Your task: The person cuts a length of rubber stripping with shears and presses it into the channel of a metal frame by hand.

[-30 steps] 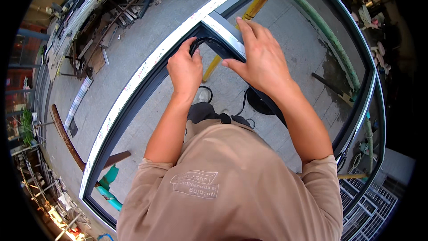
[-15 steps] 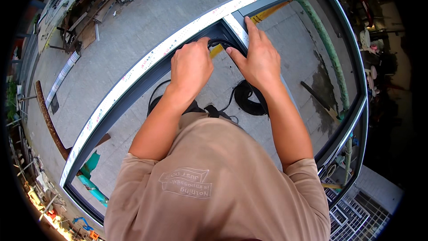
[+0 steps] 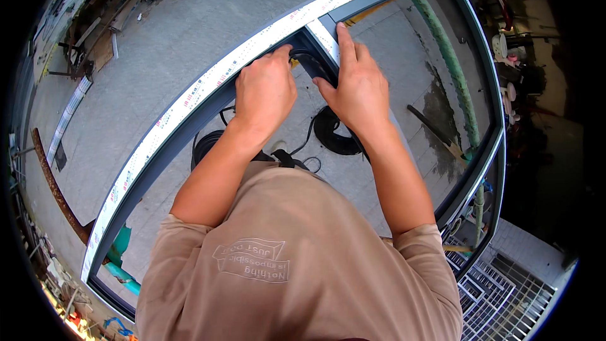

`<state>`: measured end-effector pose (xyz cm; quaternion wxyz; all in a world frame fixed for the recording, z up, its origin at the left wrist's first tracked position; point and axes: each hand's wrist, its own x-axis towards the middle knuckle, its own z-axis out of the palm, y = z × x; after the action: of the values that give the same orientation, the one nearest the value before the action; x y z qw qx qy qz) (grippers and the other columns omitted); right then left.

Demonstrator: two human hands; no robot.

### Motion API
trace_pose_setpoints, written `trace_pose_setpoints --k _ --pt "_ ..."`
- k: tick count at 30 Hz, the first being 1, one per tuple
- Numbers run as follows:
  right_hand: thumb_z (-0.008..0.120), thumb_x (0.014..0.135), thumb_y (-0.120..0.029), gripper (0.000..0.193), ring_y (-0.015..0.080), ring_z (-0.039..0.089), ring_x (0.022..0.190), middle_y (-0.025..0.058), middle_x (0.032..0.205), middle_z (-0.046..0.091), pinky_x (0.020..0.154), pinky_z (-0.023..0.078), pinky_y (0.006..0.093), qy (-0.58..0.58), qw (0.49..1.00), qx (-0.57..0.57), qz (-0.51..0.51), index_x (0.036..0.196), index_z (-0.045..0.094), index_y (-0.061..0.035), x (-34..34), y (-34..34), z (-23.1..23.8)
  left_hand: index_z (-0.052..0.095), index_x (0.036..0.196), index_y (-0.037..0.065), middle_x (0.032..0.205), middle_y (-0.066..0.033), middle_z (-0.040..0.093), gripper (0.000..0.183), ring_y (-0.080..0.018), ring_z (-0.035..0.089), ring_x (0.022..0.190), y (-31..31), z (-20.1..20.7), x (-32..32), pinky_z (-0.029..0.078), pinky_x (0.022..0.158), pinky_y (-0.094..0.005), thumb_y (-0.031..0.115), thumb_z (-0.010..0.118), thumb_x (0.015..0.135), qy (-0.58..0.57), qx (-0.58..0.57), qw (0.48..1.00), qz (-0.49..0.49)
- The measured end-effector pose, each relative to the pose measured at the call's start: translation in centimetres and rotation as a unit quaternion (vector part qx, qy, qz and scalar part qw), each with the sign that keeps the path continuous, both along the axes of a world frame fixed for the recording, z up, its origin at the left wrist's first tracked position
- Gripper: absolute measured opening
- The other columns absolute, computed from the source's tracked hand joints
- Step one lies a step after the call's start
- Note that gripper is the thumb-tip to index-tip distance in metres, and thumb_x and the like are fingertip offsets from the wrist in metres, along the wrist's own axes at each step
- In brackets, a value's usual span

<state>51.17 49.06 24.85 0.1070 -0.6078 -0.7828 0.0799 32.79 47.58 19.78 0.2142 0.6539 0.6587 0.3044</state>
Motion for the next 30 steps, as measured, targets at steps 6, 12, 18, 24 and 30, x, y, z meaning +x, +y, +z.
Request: trace_pose_setpoints --k 6,12,18,24,30 --pt "0.091 0.087 -0.025 0.099 0.0428 0.073 0.111 0.026 0.127 0.069 0.092 0.064 0.049 -0.059 0.994 0.086 0.022 0.17 0.045 0.0015 -0.1 -0.1 -1.3 0.078 0.134 0.0 0.109 -0.0281 0.082 0.033 -0.0474 0.079 0.101 0.2 -0.3 0.2 0.062 0.095 -0.0552 0.007 0.069 0.103 -0.016 0.027 1.0 0.003" --pt "0.09 0.09 -0.024 0.1 0.0485 0.072 0.116 0.0287 0.132 0.067 0.094 0.065 0.0544 -0.084 0.996 0.033 0.003 0.172 0.039 0.0015 -0.4 0.1 -1.4 0.078 0.134 0.0 0.109 -0.0285 0.082 0.033 -0.0476 0.079 0.101 0.2 -0.8 0.6 0.062 0.094 -0.0547 0.008 0.07 0.103 -0.04 0.046 0.998 0.016" --pt "0.09 0.087 -0.019 0.103 0.0491 0.071 0.118 0.031 0.132 0.066 0.096 0.064 0.0546 -0.046 0.999 0.002 0.017 0.172 0.036 0.0036 -0.1 0.4 -0.7 0.078 0.134 -0.001 0.106 -0.0289 0.081 0.033 -0.0478 0.079 0.101 0.4 -0.7 0.8 0.062 0.094 -0.0549 0.008 0.07 0.103 -0.033 0.042 0.998 0.021" --pt "0.085 0.084 -0.012 0.103 0.0444 0.071 0.109 0.0273 0.123 0.065 0.089 0.065 0.0508 -0.068 0.994 0.056 0.062 0.173 0.037 0.0051 1.2 -0.2 -1.2 0.077 0.135 -0.001 0.108 -0.0293 0.081 0.034 -0.048 0.079 0.101 0.3 -0.8 0.6 0.062 0.094 -0.0554 0.008 0.069 0.103 -0.032 0.044 0.998 0.013" --pt "0.086 0.08 -0.007 0.109 0.0483 0.069 0.121 0.0303 0.134 0.063 0.1 0.063 0.0532 -0.04 0.997 -0.002 0.063 0.175 0.033 0.0038 1.4 -0.2 -0.3 0.077 0.135 -0.001 0.108 -0.0296 0.081 0.034 -0.0483 0.079 0.101 0.4 -0.9 0.6 0.062 0.094 -0.0555 0.008 0.069 0.104 -0.027 0.042 0.999 0.015"
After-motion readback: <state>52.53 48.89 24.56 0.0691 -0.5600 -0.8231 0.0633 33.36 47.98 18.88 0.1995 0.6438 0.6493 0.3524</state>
